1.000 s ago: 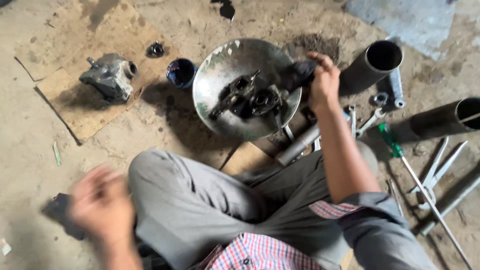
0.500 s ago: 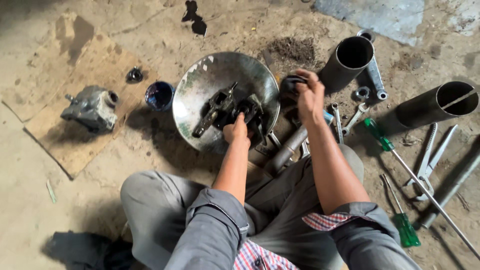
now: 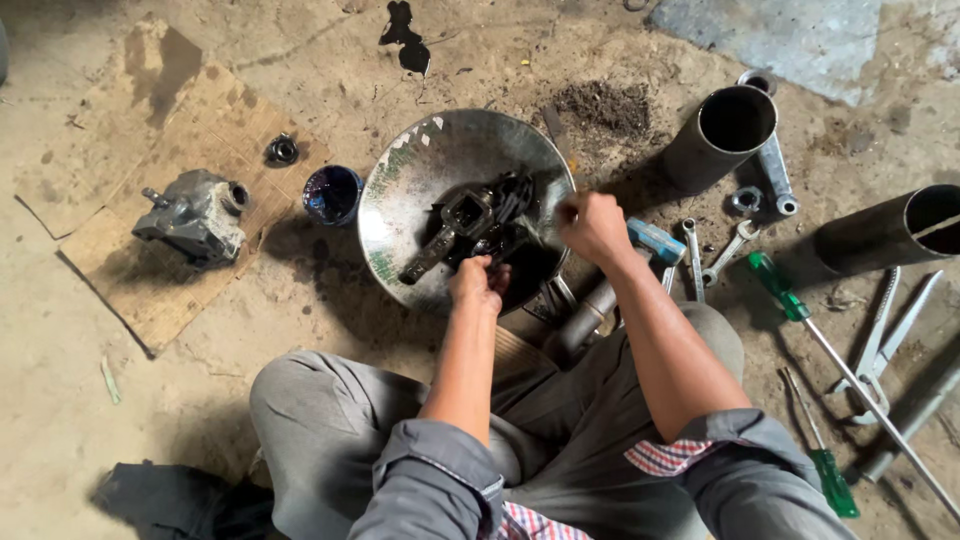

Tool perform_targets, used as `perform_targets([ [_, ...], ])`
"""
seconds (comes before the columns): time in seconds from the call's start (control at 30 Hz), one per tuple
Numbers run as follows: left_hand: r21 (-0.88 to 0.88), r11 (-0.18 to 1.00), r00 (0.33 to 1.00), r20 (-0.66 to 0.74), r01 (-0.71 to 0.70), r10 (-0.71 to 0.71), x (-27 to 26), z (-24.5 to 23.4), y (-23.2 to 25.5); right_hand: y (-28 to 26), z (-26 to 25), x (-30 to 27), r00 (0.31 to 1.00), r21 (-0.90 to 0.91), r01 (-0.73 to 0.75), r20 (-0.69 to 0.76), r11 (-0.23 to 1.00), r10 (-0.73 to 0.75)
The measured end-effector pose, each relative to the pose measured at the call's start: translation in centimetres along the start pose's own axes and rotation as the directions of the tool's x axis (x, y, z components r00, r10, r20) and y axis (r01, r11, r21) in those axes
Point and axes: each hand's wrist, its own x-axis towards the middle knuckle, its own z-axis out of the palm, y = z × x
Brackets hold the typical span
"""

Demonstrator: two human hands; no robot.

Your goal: The person cleans oily mechanical components using a cloth and a brush. They wipe a gear assembly, handle a black cloth to clean parts inside a metal basin, and use a small brush to scrub the internal surfaces of a housing.

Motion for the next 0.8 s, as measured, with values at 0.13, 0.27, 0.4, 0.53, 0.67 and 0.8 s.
perform_targets([
  [0.13,0.141,0.990,0.997,0.078,-0.001,-0.010,-0.6,-1.3,2.7,-2.5,0.9,-3.1,0.912,-0.326,0.069,0.404,0.943,0.073],
  [0.27,0.225,0.963,0.989,0.001,-0.147,0.150,-3.2,-1.4,6.6,-2.7,4.8,-5.1,0.928,-0.386,0.261,0.352,0.885,-0.119],
  [0.4,0.425,0.859,0.956,0.067,-0.287,0.287,-6.8,-3.5,9.0,-1.5,2.1,-3.3,0.961,-0.334,0.094,0.276,0.938,0.002],
  [0.53,0.505,0.739,0.895,0.274,-0.446,0.353,-8.9,-5.8,10.2,-0.6,0.7,-2.5,0.991,0.174,0.111,0.049,0.979,-0.121],
  [0.67,0.452,0.619,0.763,0.451,-0.643,0.463,-11.1,-6.1,12.9,-2.9,3.0,-2.9,0.966,0.418,0.231,-0.209,0.878,-0.155],
  [0.8,0.420,0.515,0.660,0.560,-0.747,0.500,-11.2,-4.9,17.9,-4.3,6.0,-3.2,0.981,0.371,0.163,-0.160,0.914,-0.110],
])
